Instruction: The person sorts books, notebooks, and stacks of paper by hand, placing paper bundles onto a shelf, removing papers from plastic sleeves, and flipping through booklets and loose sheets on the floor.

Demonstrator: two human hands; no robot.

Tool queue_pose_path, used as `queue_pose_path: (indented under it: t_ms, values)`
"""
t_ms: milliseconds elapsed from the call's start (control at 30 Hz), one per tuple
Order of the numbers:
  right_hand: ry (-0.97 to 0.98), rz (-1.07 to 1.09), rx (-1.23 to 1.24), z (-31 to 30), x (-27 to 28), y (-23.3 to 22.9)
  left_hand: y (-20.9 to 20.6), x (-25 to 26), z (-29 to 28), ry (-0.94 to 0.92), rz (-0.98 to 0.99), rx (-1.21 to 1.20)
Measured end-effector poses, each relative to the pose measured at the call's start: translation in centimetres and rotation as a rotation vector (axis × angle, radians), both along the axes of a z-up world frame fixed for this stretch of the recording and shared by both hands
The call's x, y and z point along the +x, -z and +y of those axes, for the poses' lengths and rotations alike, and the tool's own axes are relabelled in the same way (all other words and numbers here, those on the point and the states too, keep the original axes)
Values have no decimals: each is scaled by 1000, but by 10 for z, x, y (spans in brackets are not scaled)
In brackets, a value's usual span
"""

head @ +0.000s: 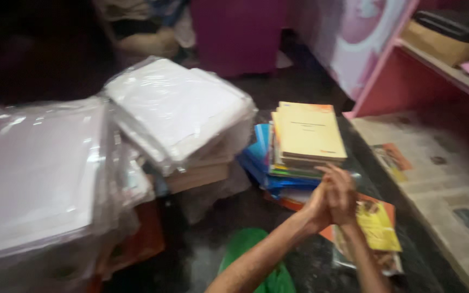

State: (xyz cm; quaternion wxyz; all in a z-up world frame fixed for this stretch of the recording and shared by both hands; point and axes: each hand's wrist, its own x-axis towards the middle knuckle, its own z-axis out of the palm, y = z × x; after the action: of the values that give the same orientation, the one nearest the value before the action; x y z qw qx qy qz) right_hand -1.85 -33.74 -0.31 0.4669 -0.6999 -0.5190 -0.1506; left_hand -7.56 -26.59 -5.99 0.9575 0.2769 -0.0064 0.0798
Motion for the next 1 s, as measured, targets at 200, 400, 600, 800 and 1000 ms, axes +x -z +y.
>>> queue_pose_path:
  t_ms: [200,400,600,800,1000]
  values:
    - [-125,733,78,34,32,38,-136,-112,88,-492,-5,908]
    - [-200,637,-102,125,-20,-15,-213,-244,194,-1668,587,1403]
    - [-201,509,-82,229,-57,-100,-200,-300,259,-1566,1008,1190]
    - [-75,290,-117,305,-54,-102,-185,-288,279,-1468,1172,1039]
    - [-55,560,-297,307,-69,-124,-163,-282,293,-1573,838,955]
